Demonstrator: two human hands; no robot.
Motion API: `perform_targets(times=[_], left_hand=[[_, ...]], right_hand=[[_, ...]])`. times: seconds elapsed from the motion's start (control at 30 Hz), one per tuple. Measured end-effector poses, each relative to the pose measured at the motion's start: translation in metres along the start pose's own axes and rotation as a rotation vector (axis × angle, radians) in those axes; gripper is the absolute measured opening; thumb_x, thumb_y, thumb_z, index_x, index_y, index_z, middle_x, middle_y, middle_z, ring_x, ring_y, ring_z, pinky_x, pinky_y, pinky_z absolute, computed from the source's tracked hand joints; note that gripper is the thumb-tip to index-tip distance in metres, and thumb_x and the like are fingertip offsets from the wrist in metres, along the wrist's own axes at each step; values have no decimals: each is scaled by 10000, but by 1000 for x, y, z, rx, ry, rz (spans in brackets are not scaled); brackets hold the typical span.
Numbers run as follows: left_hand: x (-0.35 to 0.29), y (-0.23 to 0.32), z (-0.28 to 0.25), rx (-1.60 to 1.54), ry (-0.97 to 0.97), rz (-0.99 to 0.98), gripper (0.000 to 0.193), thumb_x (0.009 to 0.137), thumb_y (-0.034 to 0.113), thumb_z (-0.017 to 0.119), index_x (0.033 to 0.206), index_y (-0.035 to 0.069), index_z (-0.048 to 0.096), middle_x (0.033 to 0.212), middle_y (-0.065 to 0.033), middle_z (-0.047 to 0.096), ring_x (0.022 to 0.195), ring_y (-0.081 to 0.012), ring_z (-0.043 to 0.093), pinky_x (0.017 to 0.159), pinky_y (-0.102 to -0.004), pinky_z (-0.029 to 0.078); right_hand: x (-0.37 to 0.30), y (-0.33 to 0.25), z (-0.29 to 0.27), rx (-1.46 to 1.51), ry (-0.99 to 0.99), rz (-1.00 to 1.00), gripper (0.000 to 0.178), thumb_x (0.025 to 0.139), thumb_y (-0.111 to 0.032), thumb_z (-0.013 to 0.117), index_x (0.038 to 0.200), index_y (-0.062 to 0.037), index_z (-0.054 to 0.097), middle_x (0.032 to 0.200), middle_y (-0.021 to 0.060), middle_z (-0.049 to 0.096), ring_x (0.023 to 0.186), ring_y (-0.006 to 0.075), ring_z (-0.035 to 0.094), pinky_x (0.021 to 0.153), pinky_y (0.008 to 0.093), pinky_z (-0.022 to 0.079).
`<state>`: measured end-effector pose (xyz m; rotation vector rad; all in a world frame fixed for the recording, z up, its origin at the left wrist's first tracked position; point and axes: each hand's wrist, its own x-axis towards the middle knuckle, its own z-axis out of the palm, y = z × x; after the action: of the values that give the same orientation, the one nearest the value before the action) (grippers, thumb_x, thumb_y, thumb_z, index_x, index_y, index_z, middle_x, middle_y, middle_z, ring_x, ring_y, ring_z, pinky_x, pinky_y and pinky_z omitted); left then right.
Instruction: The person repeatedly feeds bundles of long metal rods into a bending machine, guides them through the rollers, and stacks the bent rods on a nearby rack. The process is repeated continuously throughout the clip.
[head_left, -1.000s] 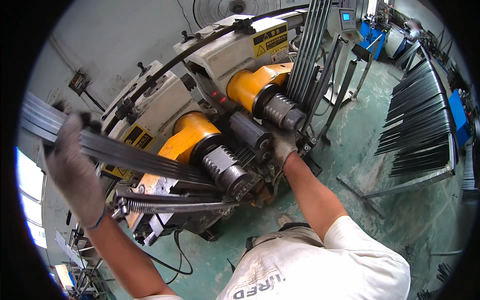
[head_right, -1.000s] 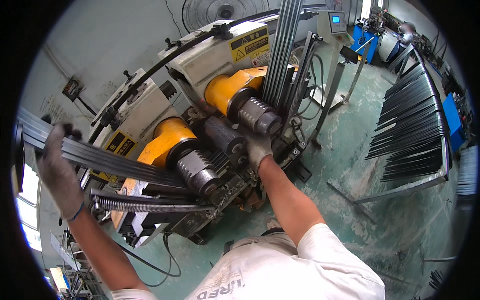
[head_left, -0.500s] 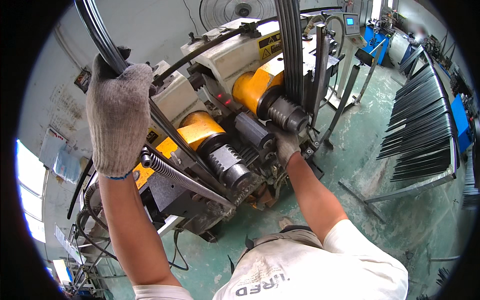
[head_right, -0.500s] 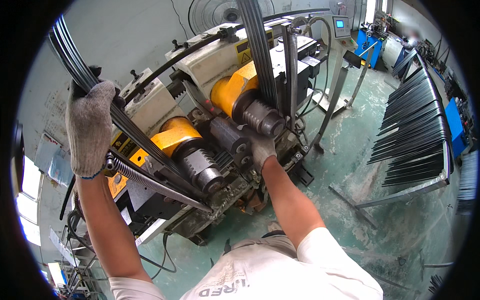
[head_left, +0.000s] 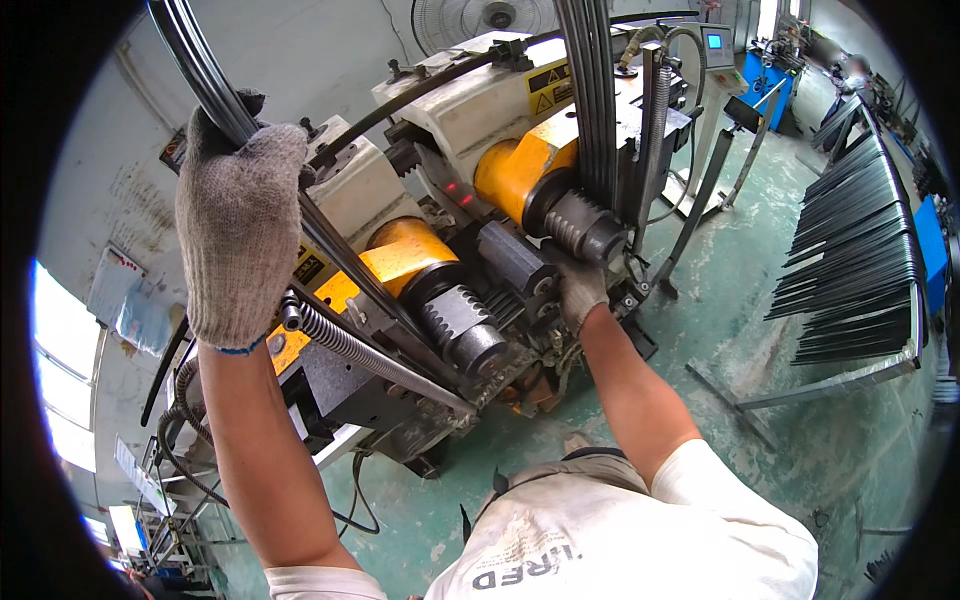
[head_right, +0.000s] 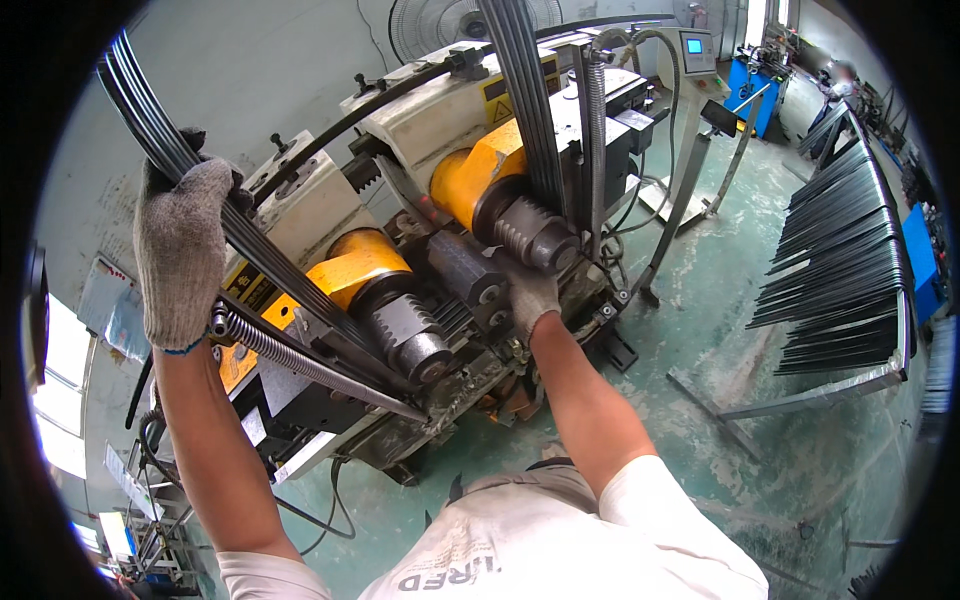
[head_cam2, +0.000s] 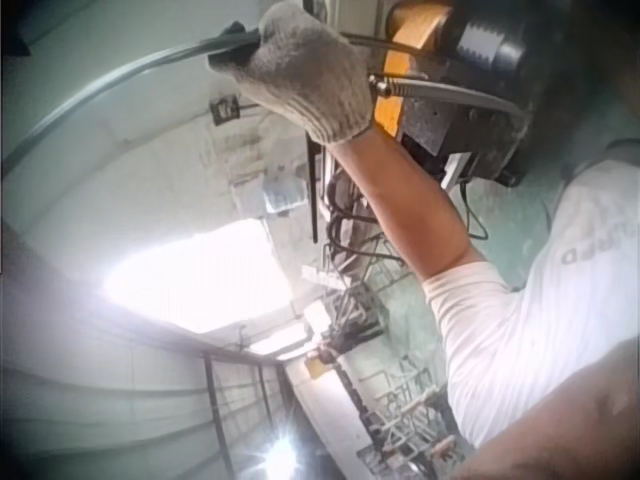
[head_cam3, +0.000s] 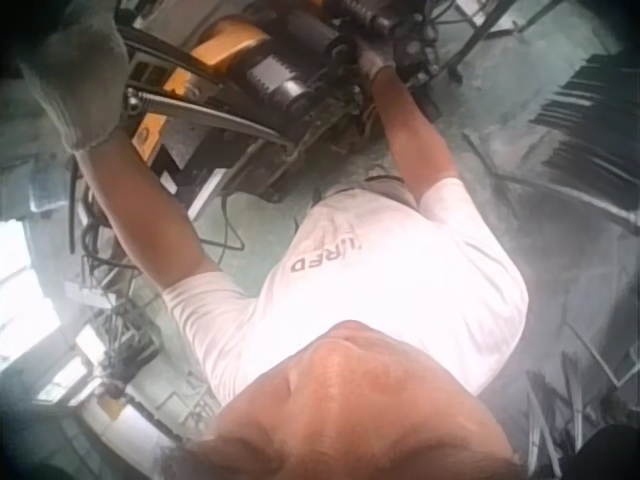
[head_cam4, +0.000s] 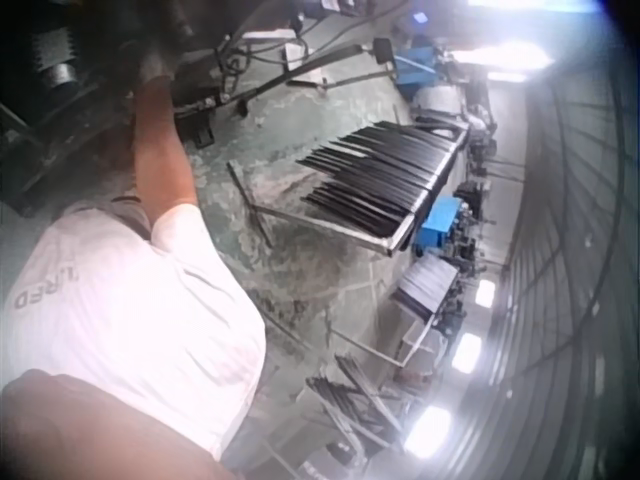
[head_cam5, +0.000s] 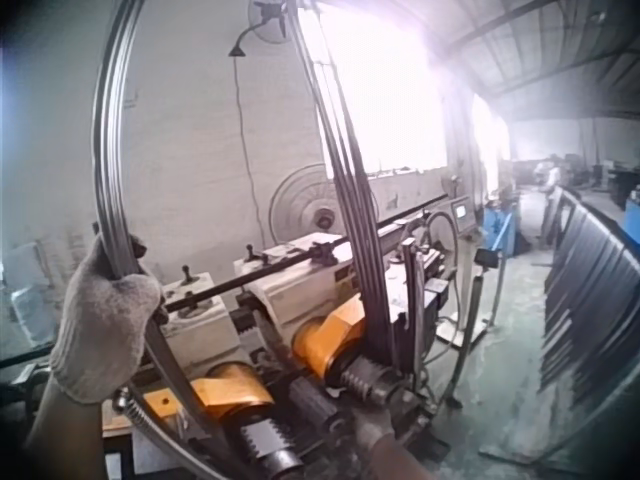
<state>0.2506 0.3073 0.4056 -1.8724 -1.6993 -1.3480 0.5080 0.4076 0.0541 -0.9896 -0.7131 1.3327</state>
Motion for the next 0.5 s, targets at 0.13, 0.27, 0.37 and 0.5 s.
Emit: perform_targets(times=[0.13, 0.27, 0.37, 0.5], left_hand=[[3, -3, 0, -109, -31, -83, 395, 1005, 280, 787, 1292, 22, 701, 892, -60, 713, 776, -126, 707, 649, -307, 601], [3, -29, -3, 105, -28, 97, 409, 1012, 304, 795, 1288, 17, 700, 916, -75, 729, 820, -131, 732, 666, -305, 618], [2, -12, -7, -11, -74, -8, 387, 1019, 296, 796, 1278, 23, 705, 941, -85, 743, 857, -136, 749, 686, -304, 631], [4, 5, -15, -21, -101, -8, 317, 1028, 258, 807, 1254, 45, 742, 969, -99, 775, 873, -152, 777, 698, -297, 650]], right_hand=[[6, 5, -3, 39, -12, -24, 403, 937, -236, 819, 1287, -51, 743, 1172, 64, 737, 1019, 190, 689, 887, 394, 562], [-11, -14, 11, 89, 29, -12, 397, 906, -194, 876, 1259, -64, 748, 1134, 55, 733, 964, 194, 684, 822, 403, 562], [-15, -22, 13, 107, 39, 74, 405, 904, -199, 881, 1263, -68, 748, 1146, 54, 732, 977, 193, 680, 851, 406, 557], [-12, -19, 13, 181, 50, 53, 399, 908, -204, 879, 1261, -72, 749, 1123, 48, 733, 964, 191, 683, 846, 404, 559]])
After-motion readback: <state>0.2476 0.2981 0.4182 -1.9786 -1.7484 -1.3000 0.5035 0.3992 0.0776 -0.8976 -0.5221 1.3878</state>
